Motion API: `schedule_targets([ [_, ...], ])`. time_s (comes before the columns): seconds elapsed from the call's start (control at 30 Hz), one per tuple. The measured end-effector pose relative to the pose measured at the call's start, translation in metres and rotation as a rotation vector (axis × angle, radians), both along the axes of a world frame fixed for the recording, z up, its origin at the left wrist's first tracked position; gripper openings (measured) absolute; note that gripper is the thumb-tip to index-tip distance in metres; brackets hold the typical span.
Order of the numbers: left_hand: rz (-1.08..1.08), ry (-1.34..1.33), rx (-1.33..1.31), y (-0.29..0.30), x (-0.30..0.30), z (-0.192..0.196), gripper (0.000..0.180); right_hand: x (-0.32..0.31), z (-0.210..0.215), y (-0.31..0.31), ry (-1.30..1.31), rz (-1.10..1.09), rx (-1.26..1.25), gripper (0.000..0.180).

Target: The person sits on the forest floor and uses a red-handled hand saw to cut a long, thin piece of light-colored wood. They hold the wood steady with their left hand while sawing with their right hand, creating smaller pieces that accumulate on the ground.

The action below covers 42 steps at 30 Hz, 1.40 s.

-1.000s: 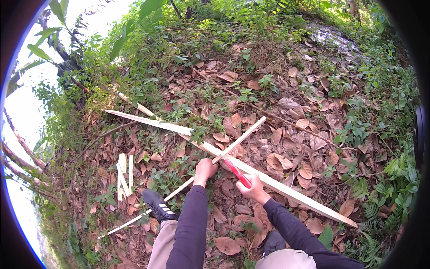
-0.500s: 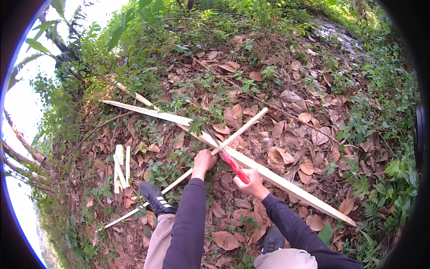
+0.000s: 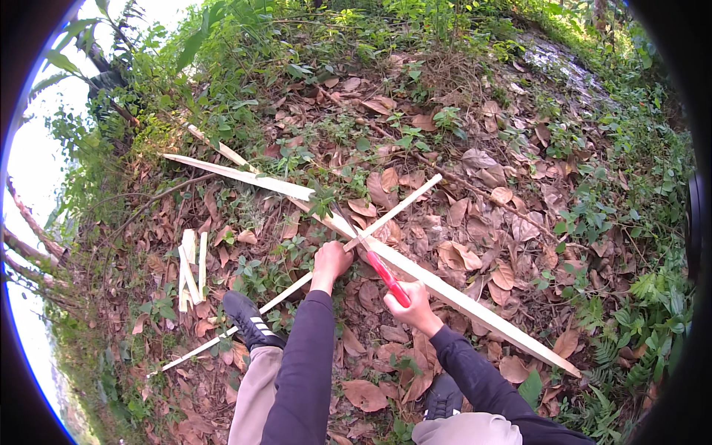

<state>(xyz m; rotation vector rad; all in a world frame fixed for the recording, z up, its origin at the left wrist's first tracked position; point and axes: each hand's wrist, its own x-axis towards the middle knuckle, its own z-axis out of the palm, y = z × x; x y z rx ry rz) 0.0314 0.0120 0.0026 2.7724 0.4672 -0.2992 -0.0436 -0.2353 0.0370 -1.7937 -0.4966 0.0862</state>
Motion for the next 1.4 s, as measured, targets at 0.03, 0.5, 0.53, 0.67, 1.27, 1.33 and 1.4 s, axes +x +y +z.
schedule_targets([
  [0.03, -0.016, 0.005, -0.023, 0.002, -0.007, -0.006, 0.034, -0.014, -0.001, -0.010, 0.032, 0.002, -0.013, 0.024],
  [0.5, -0.007, 0.046, -0.078, 0.004, -0.007, -0.001, 0.032, -0.003, -0.004, -0.001, 0.013, -0.013, 0.034, 0.030],
  [0.53, 0.029, 0.040, -0.080, 0.010, -0.009, -0.002, 0.031, -0.016, -0.003, -0.011, -0.019, 0.010, 0.031, 0.029],
  [0.67, -0.056, 0.046, -0.099, -0.003, -0.015, 0.002, 0.033, -0.057, 0.014, -0.066, 0.063, -0.006, 0.070, 0.024],
  [1.27, -0.054, -0.006, -0.059, -0.011, -0.015, 0.009, 0.032, -0.026, 0.014, -0.019, 0.051, -0.042, 0.001, 0.025],
  [1.33, -0.071, 0.004, -0.052, -0.011, -0.017, 0.004, 0.033, 0.017, -0.001, 0.022, 0.057, -0.084, 0.040, 0.029],
  [1.4, -0.038, -0.006, -0.057, -0.003, -0.012, 0.004, 0.035, 0.041, 0.006, 0.048, -0.046, -0.072, 0.068, 0.029],
])
